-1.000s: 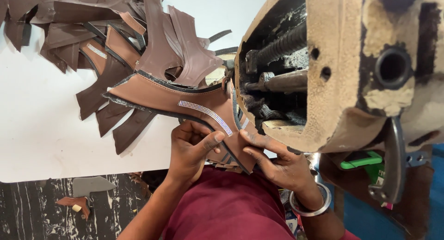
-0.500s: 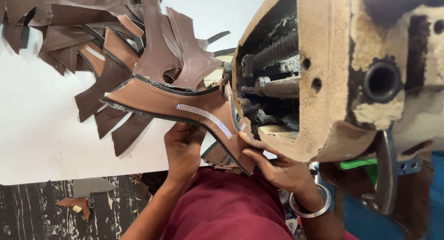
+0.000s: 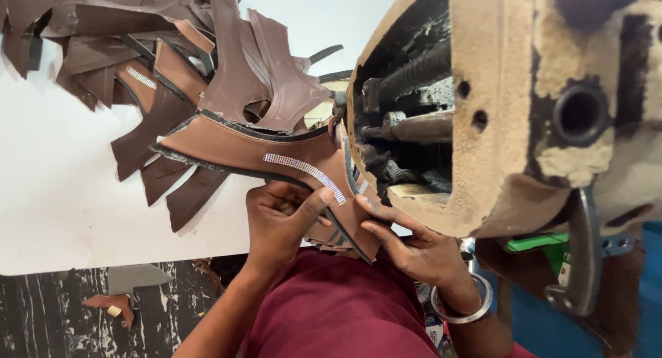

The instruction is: Stitch leather components of shoe uppers together using an industrial sewing machine.

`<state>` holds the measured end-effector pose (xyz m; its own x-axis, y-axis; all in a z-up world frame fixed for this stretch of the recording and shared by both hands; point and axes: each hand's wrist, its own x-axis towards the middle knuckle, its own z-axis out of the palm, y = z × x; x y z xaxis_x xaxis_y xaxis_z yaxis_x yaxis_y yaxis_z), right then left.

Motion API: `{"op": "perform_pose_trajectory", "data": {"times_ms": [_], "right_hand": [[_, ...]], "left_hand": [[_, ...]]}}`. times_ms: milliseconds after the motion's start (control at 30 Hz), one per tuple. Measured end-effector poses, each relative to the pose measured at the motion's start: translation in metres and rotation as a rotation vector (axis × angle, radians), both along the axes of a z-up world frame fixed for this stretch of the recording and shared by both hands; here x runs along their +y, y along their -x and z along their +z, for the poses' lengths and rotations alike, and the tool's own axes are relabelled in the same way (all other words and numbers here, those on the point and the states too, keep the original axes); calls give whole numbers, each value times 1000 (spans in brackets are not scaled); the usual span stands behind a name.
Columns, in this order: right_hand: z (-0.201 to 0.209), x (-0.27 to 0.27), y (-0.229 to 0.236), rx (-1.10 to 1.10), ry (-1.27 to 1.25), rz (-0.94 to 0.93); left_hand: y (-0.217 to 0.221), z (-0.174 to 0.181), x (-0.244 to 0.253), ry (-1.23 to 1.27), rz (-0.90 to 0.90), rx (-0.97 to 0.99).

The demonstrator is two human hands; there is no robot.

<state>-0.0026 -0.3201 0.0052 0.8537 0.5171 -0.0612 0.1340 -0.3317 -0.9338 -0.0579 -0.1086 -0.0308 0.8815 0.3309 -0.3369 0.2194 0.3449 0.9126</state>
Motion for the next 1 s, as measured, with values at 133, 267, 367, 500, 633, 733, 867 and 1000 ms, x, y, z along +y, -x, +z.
{"op": "perform_pose_trajectory", "data": {"times_ms": [133, 267, 367, 500, 633, 733, 867, 1000], "right_hand": [[-7, 3, 4, 36, 22, -9], [-18, 0, 6, 173, 66, -3], [-14, 12, 13, 154, -99, -26], [-7, 22, 16, 14, -46, 37], [6, 33, 20, -116, 1, 68], [13, 40, 26, -96, -3, 89], [7, 34, 32, -56, -39, 39], [3, 34, 32, 72, -87, -5]], "left_hand": [[3, 5, 13, 59, -22, 60], [4, -2, 19, 19, -65, 108], [16, -5, 34, -19, -89, 117], [26, -18, 34, 38, -29, 24], [21, 4, 30, 89, 78, -76], [23, 13, 33, 13, 87, -60], [19, 19, 31, -42, 83, -19], [20, 20, 32, -65, 93, -72]]}}
